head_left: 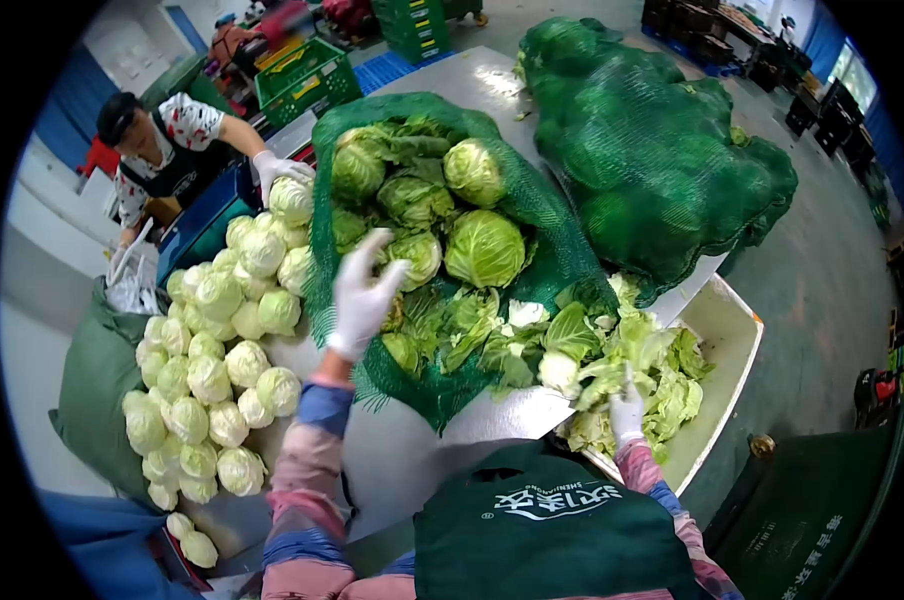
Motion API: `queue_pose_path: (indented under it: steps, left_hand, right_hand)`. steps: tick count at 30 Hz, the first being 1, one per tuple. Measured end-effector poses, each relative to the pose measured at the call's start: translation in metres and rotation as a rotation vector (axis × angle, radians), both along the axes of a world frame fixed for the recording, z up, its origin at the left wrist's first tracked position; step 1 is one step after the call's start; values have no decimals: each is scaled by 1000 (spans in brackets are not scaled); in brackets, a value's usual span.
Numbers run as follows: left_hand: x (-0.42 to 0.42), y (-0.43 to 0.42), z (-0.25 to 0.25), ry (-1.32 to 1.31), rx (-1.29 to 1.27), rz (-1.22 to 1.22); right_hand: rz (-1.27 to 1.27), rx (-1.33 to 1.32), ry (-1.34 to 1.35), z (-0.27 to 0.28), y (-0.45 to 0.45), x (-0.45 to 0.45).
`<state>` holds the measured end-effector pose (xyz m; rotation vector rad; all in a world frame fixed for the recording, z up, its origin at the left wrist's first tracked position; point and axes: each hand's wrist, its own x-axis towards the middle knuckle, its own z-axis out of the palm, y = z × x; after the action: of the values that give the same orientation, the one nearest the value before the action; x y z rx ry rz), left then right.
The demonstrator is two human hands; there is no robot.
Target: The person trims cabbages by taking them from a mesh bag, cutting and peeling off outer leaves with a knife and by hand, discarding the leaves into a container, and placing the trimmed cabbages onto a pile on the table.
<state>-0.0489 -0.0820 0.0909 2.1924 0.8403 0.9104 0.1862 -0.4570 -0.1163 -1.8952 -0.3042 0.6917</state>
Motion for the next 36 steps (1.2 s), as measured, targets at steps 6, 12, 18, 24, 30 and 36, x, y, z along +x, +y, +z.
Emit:
queue_pose_path:
  steps: [6, 12, 18, 24, 30, 36]
  left_hand:
    - [147, 56, -82, 161, -326, 0]
    - [177, 37, -137, 324, -133, 230]
    - [111, -103, -132, 296, 392, -97]
    - [72, -209, -127, 20, 148, -272]
    - [77, -216, -172, -69, -906, -210]
    - [127, -197, -162, -161, -746, -353]
  right_hand:
    - [-528, -18, -178, -7, -83, 66]
    - [-343, -378, -347, 6, -108, 61]
    - [-78, 169, -70, 24, -34, 39]
    - [171, 202, -91, 84, 72, 29]
    - [282, -17, -355, 73, 72, 43]
    - [-65, -10, -55, 51, 54, 36]
